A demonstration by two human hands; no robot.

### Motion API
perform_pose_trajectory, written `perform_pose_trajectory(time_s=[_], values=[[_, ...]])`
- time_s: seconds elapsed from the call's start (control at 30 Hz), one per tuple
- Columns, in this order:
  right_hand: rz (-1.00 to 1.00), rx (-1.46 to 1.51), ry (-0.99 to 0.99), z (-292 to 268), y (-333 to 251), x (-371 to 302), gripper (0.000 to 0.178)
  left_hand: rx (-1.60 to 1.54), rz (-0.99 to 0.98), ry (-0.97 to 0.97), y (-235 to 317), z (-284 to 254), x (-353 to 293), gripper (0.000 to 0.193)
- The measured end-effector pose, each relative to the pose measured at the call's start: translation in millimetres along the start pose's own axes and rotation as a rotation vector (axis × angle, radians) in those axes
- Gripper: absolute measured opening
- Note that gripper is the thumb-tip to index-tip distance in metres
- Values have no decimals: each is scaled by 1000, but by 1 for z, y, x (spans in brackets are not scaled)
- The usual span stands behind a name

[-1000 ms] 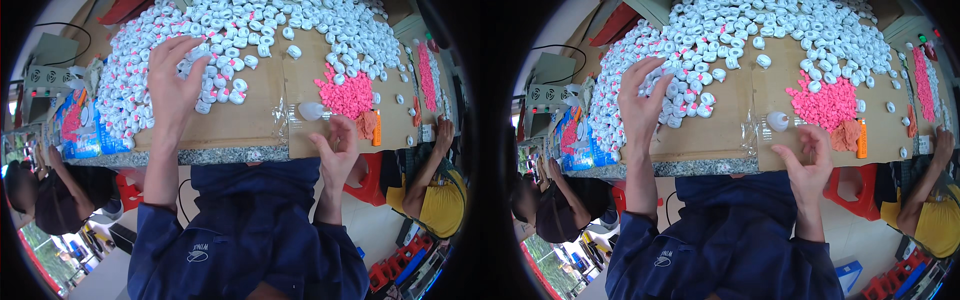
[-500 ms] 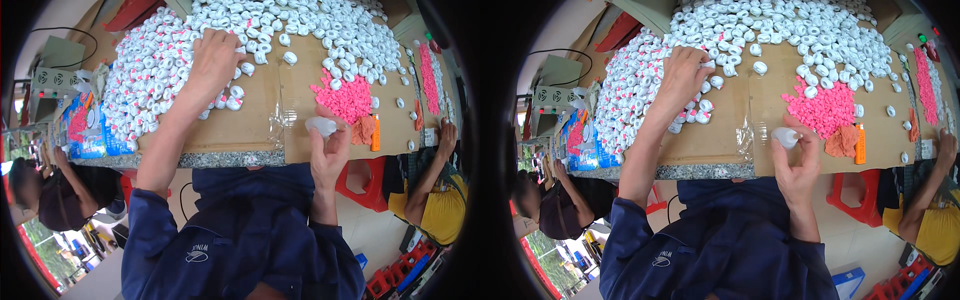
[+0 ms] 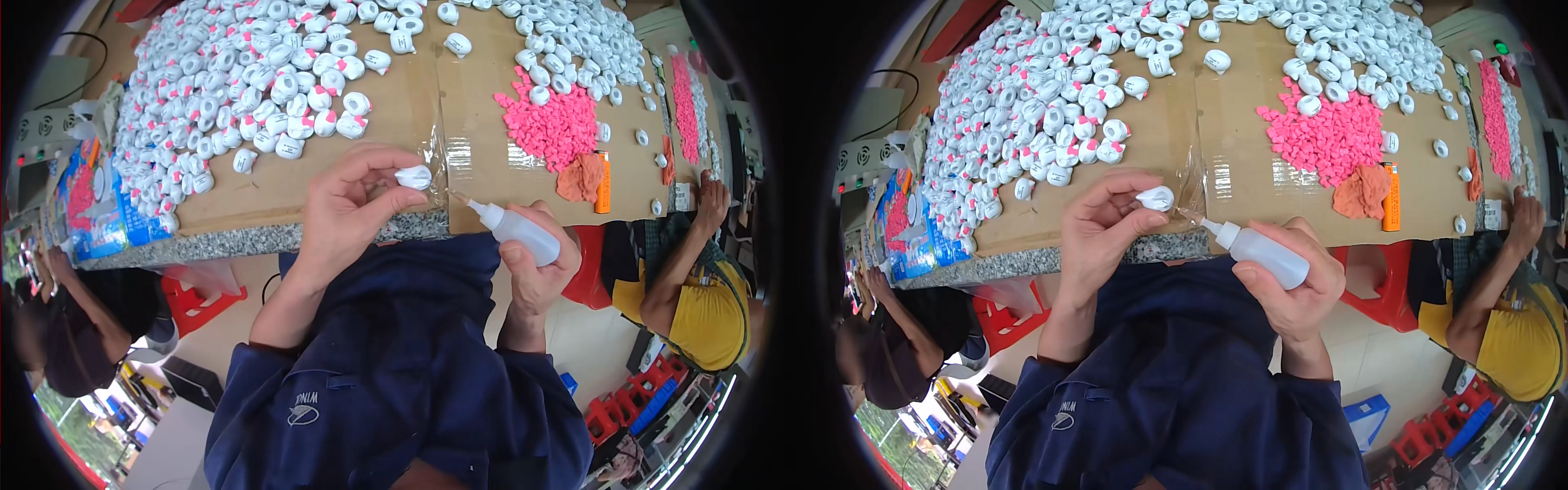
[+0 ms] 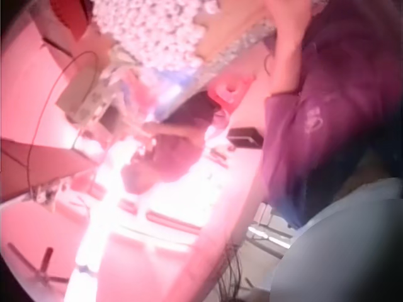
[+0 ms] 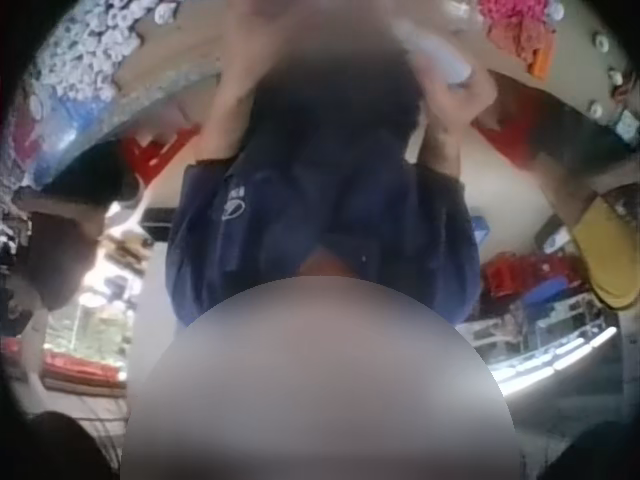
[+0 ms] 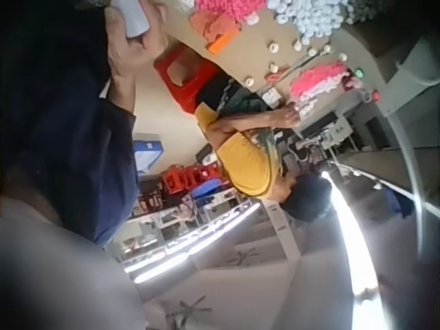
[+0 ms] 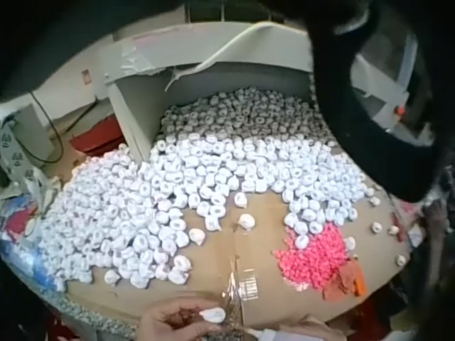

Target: The recorder is gluing small plastic toy components together at a factory workbench.

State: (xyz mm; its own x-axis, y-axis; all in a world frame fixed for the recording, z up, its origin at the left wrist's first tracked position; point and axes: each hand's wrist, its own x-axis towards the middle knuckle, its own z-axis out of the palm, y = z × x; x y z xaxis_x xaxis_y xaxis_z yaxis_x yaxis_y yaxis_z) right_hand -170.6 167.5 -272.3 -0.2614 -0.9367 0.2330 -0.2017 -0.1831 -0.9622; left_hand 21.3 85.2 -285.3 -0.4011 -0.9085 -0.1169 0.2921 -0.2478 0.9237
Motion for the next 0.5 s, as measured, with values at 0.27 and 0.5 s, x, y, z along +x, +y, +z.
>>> perform_pose_trajectory(time_s=[0.27,0.5], values=[[109,-23,-4,8,0,-1,31,-20,-16,12,-3,-4,-2,30],[123,-115,-29,9,0,1,38,18,31,17,-7,-4,-3,30]])
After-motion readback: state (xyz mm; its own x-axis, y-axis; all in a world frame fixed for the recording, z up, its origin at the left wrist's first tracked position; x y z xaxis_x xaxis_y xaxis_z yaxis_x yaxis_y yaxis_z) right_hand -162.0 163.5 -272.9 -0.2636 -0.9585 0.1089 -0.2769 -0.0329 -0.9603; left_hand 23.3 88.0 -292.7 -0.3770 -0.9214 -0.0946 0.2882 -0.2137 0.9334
